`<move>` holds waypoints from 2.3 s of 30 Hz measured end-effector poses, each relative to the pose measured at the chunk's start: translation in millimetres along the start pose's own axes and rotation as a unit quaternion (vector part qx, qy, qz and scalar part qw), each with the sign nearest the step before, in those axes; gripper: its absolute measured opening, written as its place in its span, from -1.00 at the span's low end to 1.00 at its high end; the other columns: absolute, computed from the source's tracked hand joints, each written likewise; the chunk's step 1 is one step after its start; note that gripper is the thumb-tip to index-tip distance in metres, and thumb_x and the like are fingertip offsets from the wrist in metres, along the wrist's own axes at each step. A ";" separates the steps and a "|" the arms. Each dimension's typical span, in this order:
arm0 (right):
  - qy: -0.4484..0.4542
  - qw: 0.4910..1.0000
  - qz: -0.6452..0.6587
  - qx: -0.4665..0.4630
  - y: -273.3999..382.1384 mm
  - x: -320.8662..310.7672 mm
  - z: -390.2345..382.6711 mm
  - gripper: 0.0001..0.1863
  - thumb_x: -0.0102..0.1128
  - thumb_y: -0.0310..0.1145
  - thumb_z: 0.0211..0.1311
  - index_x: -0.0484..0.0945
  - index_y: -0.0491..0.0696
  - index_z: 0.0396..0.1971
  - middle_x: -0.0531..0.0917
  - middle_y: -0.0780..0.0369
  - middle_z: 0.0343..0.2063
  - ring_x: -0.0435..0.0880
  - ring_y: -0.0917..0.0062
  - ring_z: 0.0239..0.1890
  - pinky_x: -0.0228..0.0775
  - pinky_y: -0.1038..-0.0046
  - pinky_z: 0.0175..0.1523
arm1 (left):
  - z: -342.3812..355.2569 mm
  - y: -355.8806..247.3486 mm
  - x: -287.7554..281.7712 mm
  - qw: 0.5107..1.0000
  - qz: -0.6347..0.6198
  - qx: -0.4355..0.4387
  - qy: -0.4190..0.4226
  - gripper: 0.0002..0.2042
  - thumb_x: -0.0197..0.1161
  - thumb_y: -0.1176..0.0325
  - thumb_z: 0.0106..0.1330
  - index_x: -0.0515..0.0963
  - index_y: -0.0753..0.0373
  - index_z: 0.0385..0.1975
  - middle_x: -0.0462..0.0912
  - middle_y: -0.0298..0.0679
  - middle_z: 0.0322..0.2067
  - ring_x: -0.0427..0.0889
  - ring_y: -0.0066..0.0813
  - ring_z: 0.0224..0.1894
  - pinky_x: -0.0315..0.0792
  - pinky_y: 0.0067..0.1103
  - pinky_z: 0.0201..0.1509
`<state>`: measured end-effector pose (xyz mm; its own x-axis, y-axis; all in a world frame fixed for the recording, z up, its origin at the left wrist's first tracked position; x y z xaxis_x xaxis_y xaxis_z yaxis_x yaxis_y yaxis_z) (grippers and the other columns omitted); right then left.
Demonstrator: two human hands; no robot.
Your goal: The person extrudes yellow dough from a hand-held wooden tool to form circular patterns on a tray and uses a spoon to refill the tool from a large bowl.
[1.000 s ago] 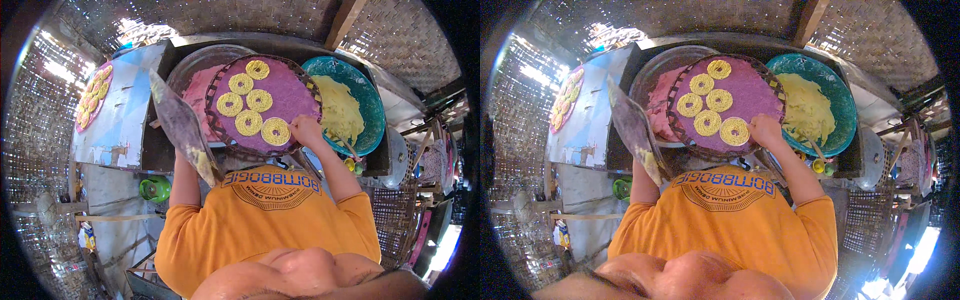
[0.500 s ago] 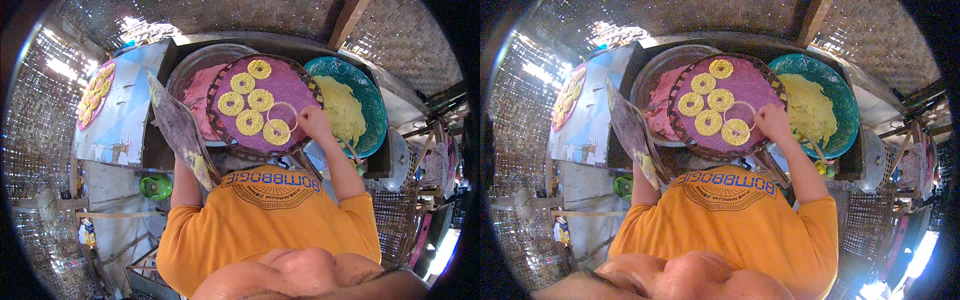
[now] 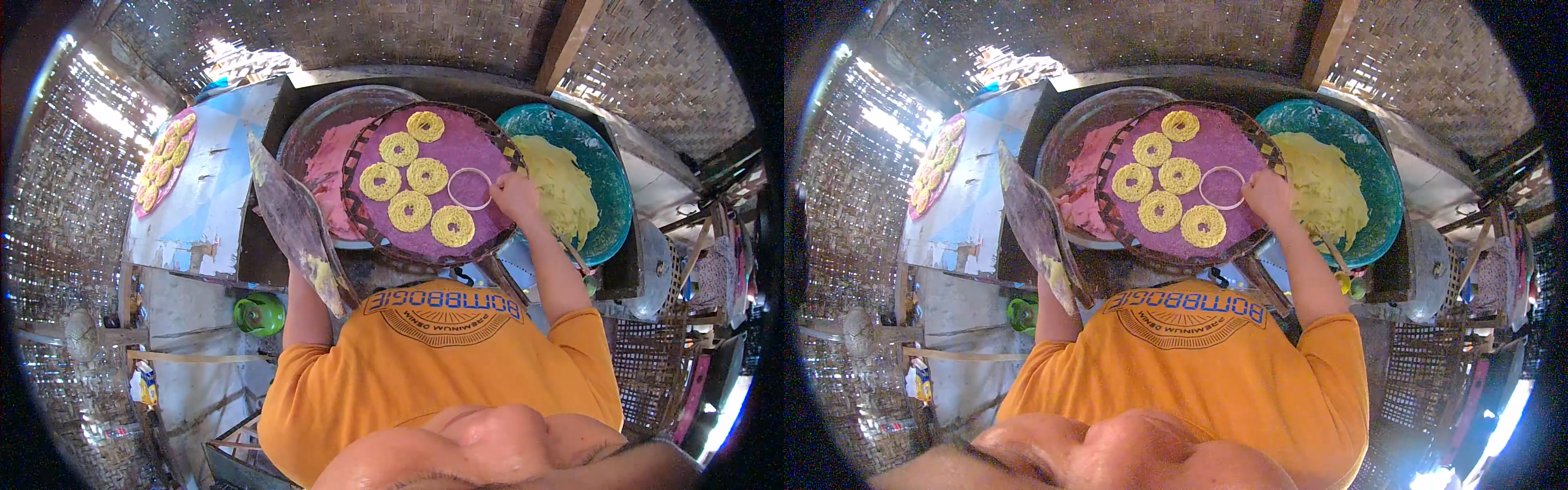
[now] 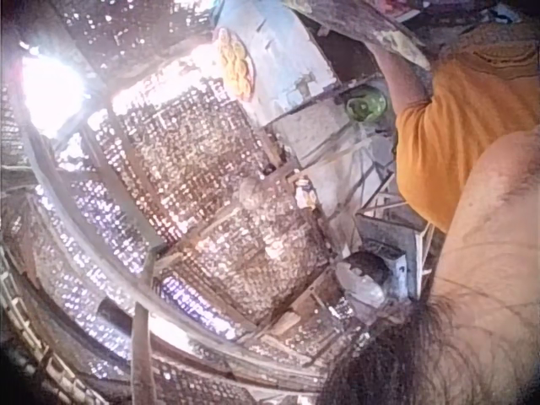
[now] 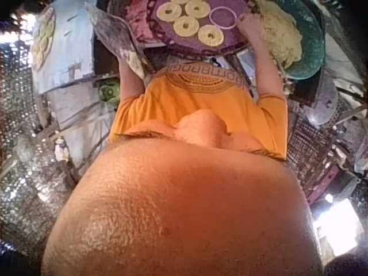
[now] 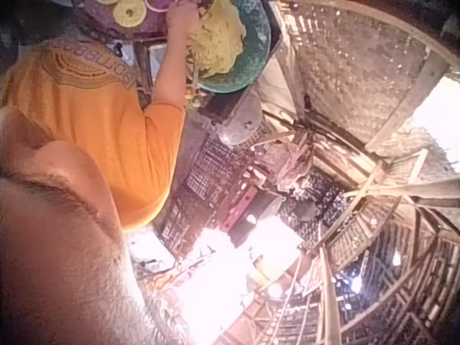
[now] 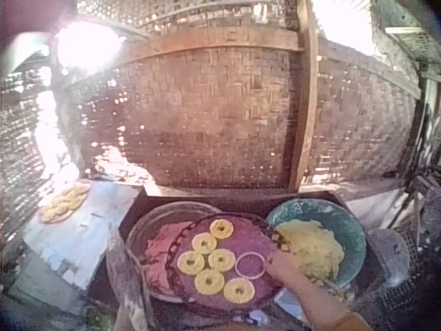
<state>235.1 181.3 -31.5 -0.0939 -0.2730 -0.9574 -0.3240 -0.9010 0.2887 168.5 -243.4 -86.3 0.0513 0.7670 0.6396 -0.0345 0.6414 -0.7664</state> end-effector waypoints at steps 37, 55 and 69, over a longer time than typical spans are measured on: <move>-0.122 0.873 0.005 -0.472 73.0 27.0 -144.1 -0.63 0.21 0.01 -0.18 0.36 0.04 -0.75 0.39 0.32 -0.65 0.41 0.47 -0.46 0.21 0.40 -0.38 | -8.3 10.6 0.5 1.000 -0.011 -0.023 0.004 -0.68 0.16 0.42 0.14 0.37 0.26 -0.08 0.47 -0.20 -0.16 0.45 -0.38 -0.09 0.40 -0.45 0.01; -0.021 0.992 -0.001 -0.121 38.9 30.5 -12.7 -0.68 0.09 -0.05 -0.05 0.56 -0.01 -0.66 0.59 0.16 -0.50 0.57 0.27 -0.37 0.42 0.26 -0.30 | -11.3 9.3 -6.3 0.998 -0.054 -0.028 0.019 -0.64 0.23 0.47 0.10 0.37 0.26 -0.08 0.46 -0.21 -0.17 0.43 -0.40 -0.07 0.39 -0.44 0.03; -0.054 0.998 -0.007 -0.017 11.5 21.9 -5.4 -0.72 0.06 -0.10 -0.06 0.57 0.00 -0.59 0.60 0.15 -0.48 0.58 0.24 -0.40 0.41 0.24 -0.28 | -5.1 -3.3 -30.2 0.999 -0.007 0.020 -0.049 -0.75 0.12 0.30 0.20 0.44 0.31 -0.20 0.50 -0.12 -0.28 0.52 -0.30 -0.25 0.47 -0.56 -0.17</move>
<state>234.4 163.2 -49.1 -0.1908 -0.2251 -0.9555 -0.2946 -0.9154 0.2745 172.1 -268.7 -103.4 -0.0449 0.7547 0.6545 -0.0740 0.6508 -0.7556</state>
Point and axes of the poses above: each hand's wrist, its own z-axis towards the middle knuckle, its own x-axis out of the palm, y = z × x, the point moved 7 cm from there along z, towards the middle knuckle
